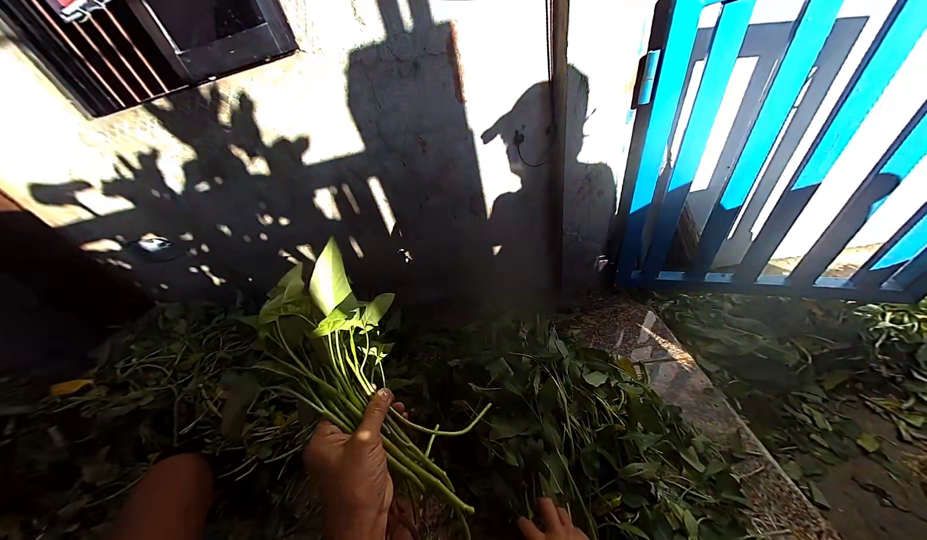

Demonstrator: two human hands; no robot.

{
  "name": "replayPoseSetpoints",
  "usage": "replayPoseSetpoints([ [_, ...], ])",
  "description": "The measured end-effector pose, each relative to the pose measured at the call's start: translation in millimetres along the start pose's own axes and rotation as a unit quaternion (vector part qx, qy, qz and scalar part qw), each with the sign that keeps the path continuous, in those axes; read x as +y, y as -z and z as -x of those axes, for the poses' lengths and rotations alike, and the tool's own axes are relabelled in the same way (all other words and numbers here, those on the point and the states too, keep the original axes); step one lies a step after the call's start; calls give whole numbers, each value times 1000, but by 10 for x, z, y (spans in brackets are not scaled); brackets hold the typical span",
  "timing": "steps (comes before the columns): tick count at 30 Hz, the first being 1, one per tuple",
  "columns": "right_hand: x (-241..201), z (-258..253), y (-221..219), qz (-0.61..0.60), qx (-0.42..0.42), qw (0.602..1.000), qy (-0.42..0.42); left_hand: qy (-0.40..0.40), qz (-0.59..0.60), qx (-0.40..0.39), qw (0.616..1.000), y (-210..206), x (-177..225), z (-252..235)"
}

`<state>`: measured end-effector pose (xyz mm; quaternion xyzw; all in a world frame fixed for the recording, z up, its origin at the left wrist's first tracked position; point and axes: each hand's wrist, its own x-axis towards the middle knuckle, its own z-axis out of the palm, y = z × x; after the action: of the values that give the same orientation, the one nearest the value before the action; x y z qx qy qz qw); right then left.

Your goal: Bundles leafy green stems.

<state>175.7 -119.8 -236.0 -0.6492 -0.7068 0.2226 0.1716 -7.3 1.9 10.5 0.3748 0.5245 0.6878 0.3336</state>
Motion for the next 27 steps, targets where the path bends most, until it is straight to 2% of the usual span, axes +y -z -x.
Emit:
replayPoseSetpoints([
  [2,223,-125,-11,-70,35,990,-119,50,18,20,998,28,43,-34],
  [4,405,-318,55,-95,53,962,-251,94,33,23,995,30,50,-47],
  [6,642,-496,63,-76,-13,935,-347,121,40,3,992,11,45,-39],
  [7,772,-531,30,-70,-60,927,-363,131,43,-14,990,11,32,-29],
  [9,932,-506,-26,-73,-100,928,-351,144,48,-52,987,21,10,-6],
  [10,915,-458,-4,-81,-78,936,-332,148,46,-68,986,20,19,7],
  [12,722,-329,101,-106,55,952,-280,146,36,-94,984,17,35,30],
  [14,541,-262,153,-139,183,948,-219,139,29,-112,984,20,26,51],
  [17,441,-271,251,-233,144,939,-209,149,34,-110,982,-11,6,107],
  [22,-27,-341,584,-123,313,935,-113,162,27,-104,981,-49,-44,157],
  [27,-352,-447,747,-90,373,922,-58,198,-1,-80,977,-164,-179,303],
])
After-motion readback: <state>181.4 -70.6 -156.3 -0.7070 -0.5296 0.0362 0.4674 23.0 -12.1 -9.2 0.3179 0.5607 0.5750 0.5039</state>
